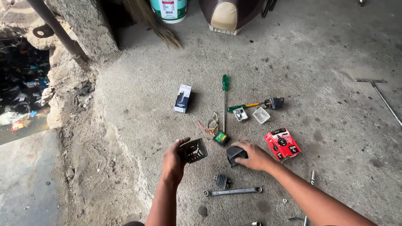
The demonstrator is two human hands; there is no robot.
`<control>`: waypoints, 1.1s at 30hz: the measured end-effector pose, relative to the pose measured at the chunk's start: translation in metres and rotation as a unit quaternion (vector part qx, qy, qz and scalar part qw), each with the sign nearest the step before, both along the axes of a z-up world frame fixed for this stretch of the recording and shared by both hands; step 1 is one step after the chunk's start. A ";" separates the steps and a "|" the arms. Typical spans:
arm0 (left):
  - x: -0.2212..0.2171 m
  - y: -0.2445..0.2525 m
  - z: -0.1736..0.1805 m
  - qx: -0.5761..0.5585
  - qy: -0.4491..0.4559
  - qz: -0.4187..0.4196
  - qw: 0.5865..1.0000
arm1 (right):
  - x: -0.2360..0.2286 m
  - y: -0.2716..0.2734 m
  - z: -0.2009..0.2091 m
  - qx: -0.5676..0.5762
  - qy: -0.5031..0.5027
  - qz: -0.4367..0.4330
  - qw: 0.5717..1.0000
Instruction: Replace the rubber footrest on a motorcycle pedal.
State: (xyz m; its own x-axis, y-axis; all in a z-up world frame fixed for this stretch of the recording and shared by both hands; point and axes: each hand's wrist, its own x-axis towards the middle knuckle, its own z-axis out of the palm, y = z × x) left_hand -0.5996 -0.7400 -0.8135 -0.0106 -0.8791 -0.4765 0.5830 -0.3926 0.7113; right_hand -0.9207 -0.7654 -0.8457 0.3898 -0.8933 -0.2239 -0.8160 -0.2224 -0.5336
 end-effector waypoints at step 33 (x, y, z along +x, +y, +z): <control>-0.036 0.044 0.003 -0.026 -0.732 -0.289 0.616 | -0.088 -0.005 0.030 -0.046 0.273 -0.337 0.900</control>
State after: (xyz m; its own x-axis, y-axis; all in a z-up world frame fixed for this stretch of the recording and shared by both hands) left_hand -0.6352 -0.6956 -0.8109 0.0777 -0.9447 -0.3187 -0.9253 -0.1873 0.3298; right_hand -1.0082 -0.7706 -0.8157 -0.3935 -0.9101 -0.1296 -0.9168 0.3989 -0.0173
